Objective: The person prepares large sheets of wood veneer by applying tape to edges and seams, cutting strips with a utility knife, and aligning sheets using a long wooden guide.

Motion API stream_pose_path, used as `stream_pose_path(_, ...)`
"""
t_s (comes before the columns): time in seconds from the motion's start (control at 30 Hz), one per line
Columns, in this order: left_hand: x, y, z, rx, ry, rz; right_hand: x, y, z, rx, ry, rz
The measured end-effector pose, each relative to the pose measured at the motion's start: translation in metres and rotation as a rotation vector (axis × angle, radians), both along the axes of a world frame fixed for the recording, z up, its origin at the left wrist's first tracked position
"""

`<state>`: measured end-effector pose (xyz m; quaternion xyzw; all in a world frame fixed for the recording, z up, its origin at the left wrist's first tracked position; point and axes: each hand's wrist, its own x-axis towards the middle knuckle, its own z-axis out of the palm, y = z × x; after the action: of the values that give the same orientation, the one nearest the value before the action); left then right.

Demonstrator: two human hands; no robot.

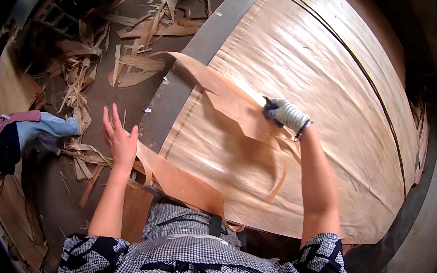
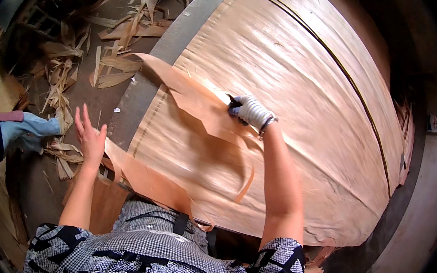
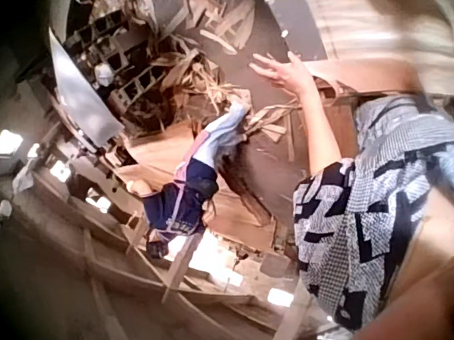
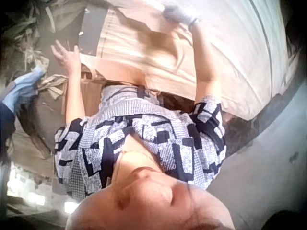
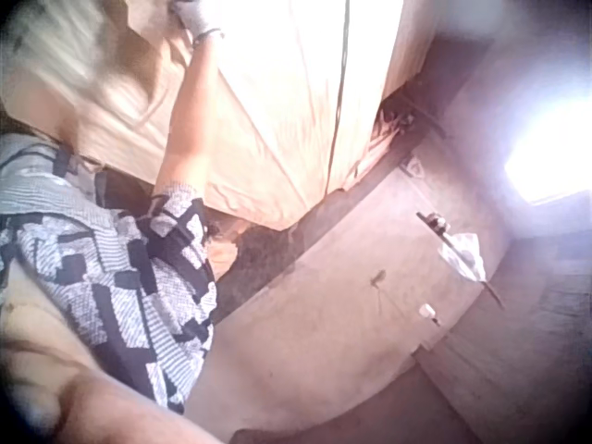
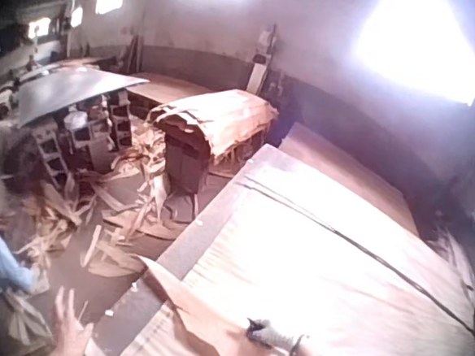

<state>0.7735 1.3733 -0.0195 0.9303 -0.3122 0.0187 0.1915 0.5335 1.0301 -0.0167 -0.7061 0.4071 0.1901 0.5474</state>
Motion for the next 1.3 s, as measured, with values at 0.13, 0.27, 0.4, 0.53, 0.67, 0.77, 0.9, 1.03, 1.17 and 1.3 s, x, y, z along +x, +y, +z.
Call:
stream_pose_path(0.13, -0.022, -0.060, 0.005, -0.224, 0.150, -0.437, 0.034, 0.011, -0.009, -0.296, 0.079, 0.171)
stream_pose_path(0.27, -0.070, -0.129, -0.032, -0.061, 0.134, -0.693, 0.034, 0.008, -0.015, -0.341, 0.129, 0.175)
stream_pose_path(0.4, -0.080, -0.153, -0.058, -0.039, 0.100, -0.736, 0.026, 0.009, -0.010, -0.522, 0.127, 0.301)
stream_pose_path(0.53, -0.068, -0.151, -0.060, -0.034, 0.125, -0.800, 0.025, 0.034, 0.000, -0.947, 0.042, 0.135)
stream_pose_path(0.67, -0.022, -0.143, -0.073, -0.057, 0.001, -0.530, 0.049, 0.080, 0.001, -0.681, -0.283, -0.148)
stream_pose_path(0.77, 0.008, -0.136, -0.067, -0.059, 0.019, -0.560, 0.066, 0.106, -0.013, -0.554, -0.106, -0.234)
stream_pose_path(0.9, 0.029, -0.132, -0.065, -0.086, 0.055, -0.690, 0.129, 0.141, -0.028, -0.402, -0.060, -0.280)
stream_pose_path(1.03, 0.035, -0.133, -0.066, -0.056, 0.013, -0.740, 0.172, 0.152, -0.023, -0.565, 0.187, -0.206)
stream_pose_path(1.17, 0.043, -0.135, -0.067, -0.079, -0.043, -0.777, 0.190, 0.149, -0.025, -0.441, 0.306, -0.242)
stream_pose_path(1.3, 0.046, -0.136, -0.066, -0.047, -0.041, -0.788, 0.199, 0.152, -0.027, -0.485, 0.360, -0.190)
